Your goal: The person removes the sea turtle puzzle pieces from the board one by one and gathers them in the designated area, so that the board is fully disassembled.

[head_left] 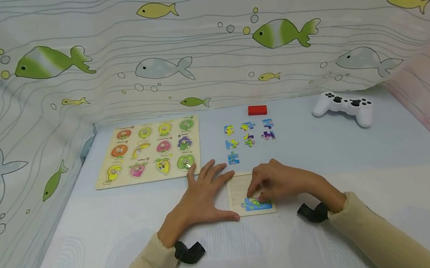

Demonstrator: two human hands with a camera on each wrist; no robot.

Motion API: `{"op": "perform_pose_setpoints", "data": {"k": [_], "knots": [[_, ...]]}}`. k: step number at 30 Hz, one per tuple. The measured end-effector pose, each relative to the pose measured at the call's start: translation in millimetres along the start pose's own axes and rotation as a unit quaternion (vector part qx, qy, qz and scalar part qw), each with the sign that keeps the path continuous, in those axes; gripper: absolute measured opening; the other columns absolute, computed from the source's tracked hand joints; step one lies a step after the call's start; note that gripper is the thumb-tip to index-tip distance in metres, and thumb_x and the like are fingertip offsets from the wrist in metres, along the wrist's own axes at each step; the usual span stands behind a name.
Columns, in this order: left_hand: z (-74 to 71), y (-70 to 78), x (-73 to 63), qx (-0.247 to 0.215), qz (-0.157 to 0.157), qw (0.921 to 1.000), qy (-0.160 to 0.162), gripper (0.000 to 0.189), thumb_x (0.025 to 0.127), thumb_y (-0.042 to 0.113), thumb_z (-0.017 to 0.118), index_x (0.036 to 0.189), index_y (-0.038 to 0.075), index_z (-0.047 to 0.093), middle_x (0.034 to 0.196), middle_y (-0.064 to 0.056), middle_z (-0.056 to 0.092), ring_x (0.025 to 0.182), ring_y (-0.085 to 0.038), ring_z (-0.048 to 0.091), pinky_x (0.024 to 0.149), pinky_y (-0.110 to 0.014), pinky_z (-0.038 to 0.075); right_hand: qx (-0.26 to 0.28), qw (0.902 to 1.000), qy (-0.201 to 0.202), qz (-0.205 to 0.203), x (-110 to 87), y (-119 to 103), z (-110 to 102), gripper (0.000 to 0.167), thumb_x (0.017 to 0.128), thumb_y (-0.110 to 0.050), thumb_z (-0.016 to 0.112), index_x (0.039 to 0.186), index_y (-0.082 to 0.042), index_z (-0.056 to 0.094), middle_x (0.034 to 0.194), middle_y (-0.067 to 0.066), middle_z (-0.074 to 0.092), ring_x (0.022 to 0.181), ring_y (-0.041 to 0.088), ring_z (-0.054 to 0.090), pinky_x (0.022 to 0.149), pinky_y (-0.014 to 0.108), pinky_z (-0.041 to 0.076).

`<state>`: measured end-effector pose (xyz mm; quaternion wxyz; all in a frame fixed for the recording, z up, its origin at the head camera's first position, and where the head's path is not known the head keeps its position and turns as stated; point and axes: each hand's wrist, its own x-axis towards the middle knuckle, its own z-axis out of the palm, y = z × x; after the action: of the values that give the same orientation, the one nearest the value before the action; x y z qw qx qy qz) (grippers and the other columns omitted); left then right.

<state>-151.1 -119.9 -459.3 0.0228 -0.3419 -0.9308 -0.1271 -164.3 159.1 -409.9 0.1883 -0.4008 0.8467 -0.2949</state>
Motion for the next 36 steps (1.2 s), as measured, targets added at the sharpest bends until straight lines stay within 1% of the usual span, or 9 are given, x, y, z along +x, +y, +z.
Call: {"op": "perform_pose_setpoints", "data": {"k": [7, 14, 17, 19, 23, 26, 30, 36], "knots": [[2.8, -2.1, -0.1, 0.007, 0.013, 0.9997, 0.019, 0.108, 0.065, 0.086, 0.067, 0.154, 0.029, 0.044, 0.162, -0.002, 0.038, 0.155, -0.034, 0.024, 0.116, -0.072, 0.007, -0.027, 0.9996, -0.004, 0.002, -0.6, -2, 4, 0.019, 0.087, -0.014, 0.078, 0.1, -0.028, 0.08, 0.091, -0.01, 0.065, 0.087, 0.008, 0.056, 0.079, 0.033, 0.032], [2.7, -2.2, 0.3, 0.006, 0.015, 0.9997, 0.017, 0.109, 0.065, 0.086, 0.068, 0.154, 0.029, 0.044, 0.162, -0.003, 0.037, 0.155, -0.035, 0.024, 0.117, -0.072, 0.006, -0.035, 0.9994, -0.003, -0.001, -0.3, -2, 6, 0.02, 0.086, -0.012, 0.078, 0.099, -0.028, 0.078, 0.09, -0.009, 0.064, 0.084, 0.008, 0.054, 0.078, 0.032, 0.033], [2.3, -2.2, 0.6, 0.004, 0.014, 0.9997, 0.018, 0.108, 0.065, 0.085, 0.068, 0.154, 0.029, 0.044, 0.162, -0.003, 0.037, 0.155, -0.036, 0.024, 0.117, -0.072, 0.005, -0.04, 0.9992, -0.001, -0.001, 0.5, -3, 6, 0.023, 0.086, -0.01, 0.078, 0.102, -0.027, 0.077, 0.092, -0.009, 0.063, 0.085, 0.009, 0.053, 0.079, 0.033, 0.033], [1.9, -2.0, 0.7, 0.003, 0.013, 0.9998, 0.017, 0.108, 0.065, 0.085, 0.068, 0.154, 0.029, 0.044, 0.162, -0.003, 0.037, 0.155, -0.036, 0.024, 0.117, -0.072, 0.005, -0.047, 0.9989, -0.002, 0.0, 1.1, -4, 7, 0.027, 0.087, -0.009, 0.076, 0.107, -0.026, 0.077, 0.094, -0.008, 0.063, 0.087, 0.009, 0.052, 0.08, 0.033, 0.033], [1.5, -1.6, 1.2, 0.004, 0.014, 0.9997, 0.019, 0.108, 0.065, 0.086, 0.068, 0.154, 0.029, 0.044, 0.162, -0.003, 0.037, 0.155, -0.036, 0.024, 0.117, -0.072, 0.005, -0.062, 0.998, -0.008, -0.004, 2.0, -8, 9, 0.034, 0.09, -0.007, 0.072, 0.118, -0.026, 0.076, 0.095, -0.006, 0.061, 0.088, 0.009, 0.051, 0.079, 0.032, 0.033], [1.6, -1.7, 1.5, 0.007, 0.015, 0.9997, 0.02, 0.108, 0.065, 0.086, 0.068, 0.154, 0.029, 0.044, 0.161, -0.003, 0.038, 0.155, -0.035, 0.024, 0.117, -0.072, 0.005, -0.065, 0.9978, -0.011, -0.01, 1.6, -11, 11, 0.036, 0.093, -0.007, 0.068, 0.122, -0.027, 0.075, 0.096, -0.004, 0.061, 0.087, 0.01, 0.05, 0.078, 0.031, 0.032], [1.9, -1.8, 1.6, 0.009, 0.014, 0.9997, 0.019, 0.109, 0.065, 0.086, 0.067, 0.154, 0.029, 0.044, 0.162, -0.003, 0.038, 0.155, -0.035, 0.024, 0.117, -0.072, 0.005, -0.061, 0.9979, -0.014, -0.013, 0.3, -14, 11, 0.036, 0.095, -0.006, 0.065, 0.123, -0.026, 0.075, 0.098, -0.004, 0.061, 0.088, 0.011, 0.049, 0.078, 0.031, 0.032], [3.1, -2.3, 1.3, 0.009, 0.012, 0.9997, 0.018, 0.108, 0.065, 0.087, 0.066, 0.154, 0.029, 0.044, 0.162, -0.002, 0.038, 0.155, -0.035, 0.024, 0.117, -0.071, 0.005, -0.055, 0.9983, -0.017, -0.01, -0.7, -14, 11, 0.036, 0.095, -0.006, 0.064, 0.122, -0.026, 0.075, 0.101, -0.003, 0.062, 0.091, 0.012, 0.05, 0.081, 0.032, 0.034]]}}
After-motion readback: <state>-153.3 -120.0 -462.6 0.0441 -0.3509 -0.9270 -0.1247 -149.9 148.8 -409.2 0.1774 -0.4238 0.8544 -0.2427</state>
